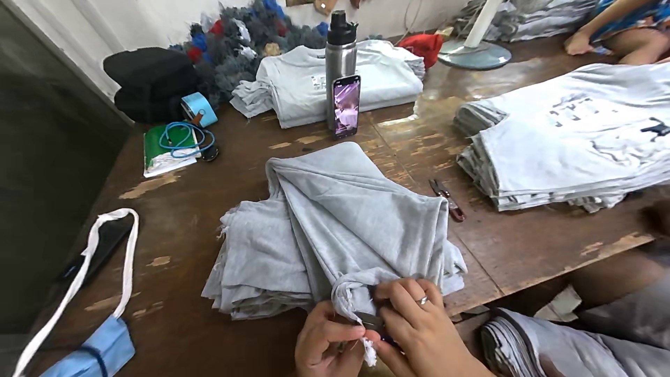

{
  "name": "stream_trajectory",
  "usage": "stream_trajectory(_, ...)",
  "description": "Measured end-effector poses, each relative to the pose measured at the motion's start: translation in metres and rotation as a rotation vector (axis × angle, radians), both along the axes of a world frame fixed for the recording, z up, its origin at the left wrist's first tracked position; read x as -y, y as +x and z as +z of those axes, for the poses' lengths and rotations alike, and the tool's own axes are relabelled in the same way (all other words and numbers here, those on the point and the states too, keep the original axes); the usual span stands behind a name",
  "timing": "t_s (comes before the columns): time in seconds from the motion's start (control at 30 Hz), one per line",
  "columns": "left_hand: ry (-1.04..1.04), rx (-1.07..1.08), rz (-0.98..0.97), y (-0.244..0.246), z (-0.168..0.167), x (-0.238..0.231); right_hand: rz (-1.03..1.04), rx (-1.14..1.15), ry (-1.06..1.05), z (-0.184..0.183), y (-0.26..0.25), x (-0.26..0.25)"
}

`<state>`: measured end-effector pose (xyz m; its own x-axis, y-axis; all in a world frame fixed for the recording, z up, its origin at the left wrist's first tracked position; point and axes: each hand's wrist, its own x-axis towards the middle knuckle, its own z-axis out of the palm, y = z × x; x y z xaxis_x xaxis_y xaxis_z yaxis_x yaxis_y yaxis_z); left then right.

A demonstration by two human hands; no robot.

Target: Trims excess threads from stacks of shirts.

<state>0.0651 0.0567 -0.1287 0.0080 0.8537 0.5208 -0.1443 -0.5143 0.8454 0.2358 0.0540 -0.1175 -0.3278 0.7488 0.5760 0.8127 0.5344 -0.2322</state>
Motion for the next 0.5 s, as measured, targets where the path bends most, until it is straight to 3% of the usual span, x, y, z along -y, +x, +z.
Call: stream_trajectory(0.5,-0.064,0.026,-0.068,-0.0062,0.0027,0.0021,-0.034,0.039,0.0,0.0007,-0.0004,-0.0011)
